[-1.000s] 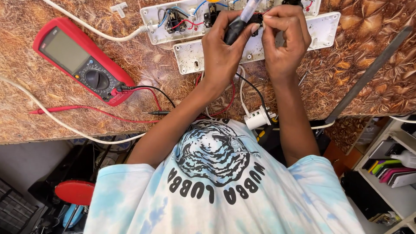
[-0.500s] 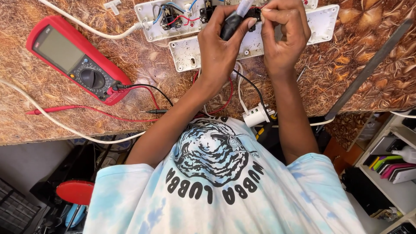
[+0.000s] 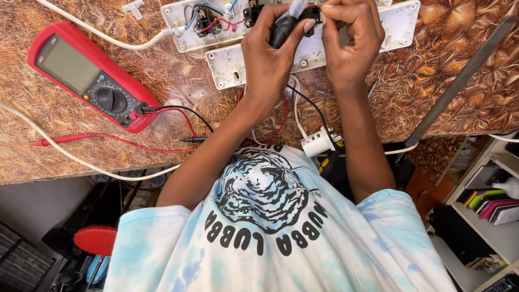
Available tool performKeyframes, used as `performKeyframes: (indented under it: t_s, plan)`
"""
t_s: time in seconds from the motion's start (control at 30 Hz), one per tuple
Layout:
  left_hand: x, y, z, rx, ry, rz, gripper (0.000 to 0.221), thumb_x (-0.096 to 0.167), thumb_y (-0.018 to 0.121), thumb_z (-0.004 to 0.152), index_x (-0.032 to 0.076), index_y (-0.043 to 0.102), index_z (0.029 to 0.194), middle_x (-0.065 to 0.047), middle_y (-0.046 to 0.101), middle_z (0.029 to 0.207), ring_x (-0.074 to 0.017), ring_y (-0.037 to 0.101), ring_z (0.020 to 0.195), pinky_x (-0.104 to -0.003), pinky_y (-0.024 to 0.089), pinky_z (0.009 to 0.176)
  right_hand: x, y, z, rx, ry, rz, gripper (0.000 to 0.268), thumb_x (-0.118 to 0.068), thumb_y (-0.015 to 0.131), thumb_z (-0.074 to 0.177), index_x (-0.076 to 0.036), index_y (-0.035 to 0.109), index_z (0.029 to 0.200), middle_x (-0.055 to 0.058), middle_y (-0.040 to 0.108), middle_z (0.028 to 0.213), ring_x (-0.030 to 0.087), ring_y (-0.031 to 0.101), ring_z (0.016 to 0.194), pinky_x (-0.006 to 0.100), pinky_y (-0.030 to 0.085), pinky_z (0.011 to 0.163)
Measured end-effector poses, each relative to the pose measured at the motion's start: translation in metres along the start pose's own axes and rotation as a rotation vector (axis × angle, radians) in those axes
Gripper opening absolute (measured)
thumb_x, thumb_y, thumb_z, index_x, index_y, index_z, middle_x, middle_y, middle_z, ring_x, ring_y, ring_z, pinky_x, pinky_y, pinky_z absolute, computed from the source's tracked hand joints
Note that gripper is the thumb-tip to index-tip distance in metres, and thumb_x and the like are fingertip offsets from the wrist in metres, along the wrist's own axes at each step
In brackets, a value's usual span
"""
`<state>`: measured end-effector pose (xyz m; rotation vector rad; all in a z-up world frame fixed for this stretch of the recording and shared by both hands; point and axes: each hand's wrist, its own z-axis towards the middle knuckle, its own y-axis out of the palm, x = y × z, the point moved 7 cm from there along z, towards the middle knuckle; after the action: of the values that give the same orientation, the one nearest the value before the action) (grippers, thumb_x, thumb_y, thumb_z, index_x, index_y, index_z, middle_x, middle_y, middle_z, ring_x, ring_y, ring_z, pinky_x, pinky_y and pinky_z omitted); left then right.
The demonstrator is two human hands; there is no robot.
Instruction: Soldering internal wires and connections inside a power strip on a repair bench.
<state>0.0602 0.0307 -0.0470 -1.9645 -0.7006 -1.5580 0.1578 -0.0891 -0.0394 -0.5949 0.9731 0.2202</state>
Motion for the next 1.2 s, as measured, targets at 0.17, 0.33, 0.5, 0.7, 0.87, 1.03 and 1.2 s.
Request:
performKeyframes:
  t_s: [0.17, 0.33, 0.5, 0.7, 0.87, 1.03, 1.2]
  plan:
    - [-0.001, -0.001, 0.0, 0.028, 0.011, 0.033, 0.02, 0.031, 0.073, 0.094, 0.015, 0.065, 0.102, 0.006, 0.05, 0.077, -0.0078, 0.039, 0.072, -0.025, 0.035, 0.063, -0.003, 0.005, 0.001, -0.058, -0.078, -0.009, 0.016, 0.024, 0.068, 0.096, 0.01, 0.063, 0.102, 0.023, 0.064, 0.1, 0.033, 0.067, 0.093, 0.035, 0.063, 0.078]
    - [-0.001, 0.0, 0.0, 0.011, -0.005, 0.012, 0.021, 0.032, 0.073, 0.094, 0.015, 0.064, 0.103, 0.005, 0.05, 0.077, -0.008, 0.04, 0.071, -0.024, 0.035, 0.063, 0.003, 0.002, -0.003, -0.013, -0.033, -0.021, 0.014, 0.02, 0.069, 0.098, 0.008, 0.065, 0.102, 0.019, 0.065, 0.099, 0.026, 0.067, 0.086, 0.029, 0.058, 0.066]
    - [0.001, -0.001, 0.001, 0.034, 0.012, 0.019, 0.02, 0.031, 0.074, 0.093, 0.016, 0.063, 0.099, 0.006, 0.048, 0.076, -0.0076, 0.039, 0.072, -0.024, 0.035, 0.063, -0.001, 0.003, -0.002, -0.038, -0.065, -0.018, 0.016, 0.023, 0.07, 0.095, 0.01, 0.065, 0.104, 0.021, 0.063, 0.097, 0.029, 0.067, 0.088, 0.033, 0.062, 0.074]
    - [0.001, -0.001, 0.001, 0.037, -0.002, 0.03, 0.022, 0.034, 0.073, 0.092, 0.015, 0.062, 0.097, 0.006, 0.046, 0.073, -0.0078, 0.037, 0.071, -0.025, 0.034, 0.062, 0.008, 0.003, -0.006, -0.007, -0.098, -0.034, 0.014, 0.019, 0.069, 0.097, 0.007, 0.065, 0.103, 0.019, 0.065, 0.096, 0.027, 0.066, 0.085, 0.031, 0.06, 0.069]
    - [0.002, 0.0, 0.0, 0.022, 0.011, 0.036, 0.021, 0.032, 0.073, 0.094, 0.015, 0.063, 0.1, 0.005, 0.048, 0.076, -0.0087, 0.04, 0.072, -0.025, 0.035, 0.063, 0.005, 0.003, -0.003, 0.013, -0.092, 0.017, 0.014, 0.02, 0.069, 0.096, 0.008, 0.064, 0.102, 0.02, 0.065, 0.097, 0.03, 0.069, 0.089, 0.033, 0.064, 0.078]
    - [0.001, 0.0, 0.0, 0.03, 0.04, 0.052, 0.023, 0.035, 0.072, 0.094, 0.015, 0.061, 0.098, 0.004, 0.046, 0.076, -0.0093, 0.037, 0.072, -0.026, 0.034, 0.064, 0.011, 0.001, -0.009, 0.0, -0.055, -0.038, 0.015, 0.02, 0.072, 0.096, 0.007, 0.068, 0.102, 0.018, 0.068, 0.097, 0.023, 0.062, 0.077, 0.029, 0.052, 0.063]
    - [0.0, 0.0, -0.001, 0.028, 0.05, 0.056, 0.024, 0.035, 0.071, 0.094, 0.014, 0.061, 0.098, 0.004, 0.046, 0.077, -0.0108, 0.038, 0.073, -0.026, 0.034, 0.065, 0.01, 0.001, -0.009, -0.007, -0.074, -0.037, 0.013, 0.019, 0.072, 0.097, 0.008, 0.067, 0.102, 0.019, 0.067, 0.097, 0.025, 0.066, 0.081, 0.029, 0.056, 0.062]
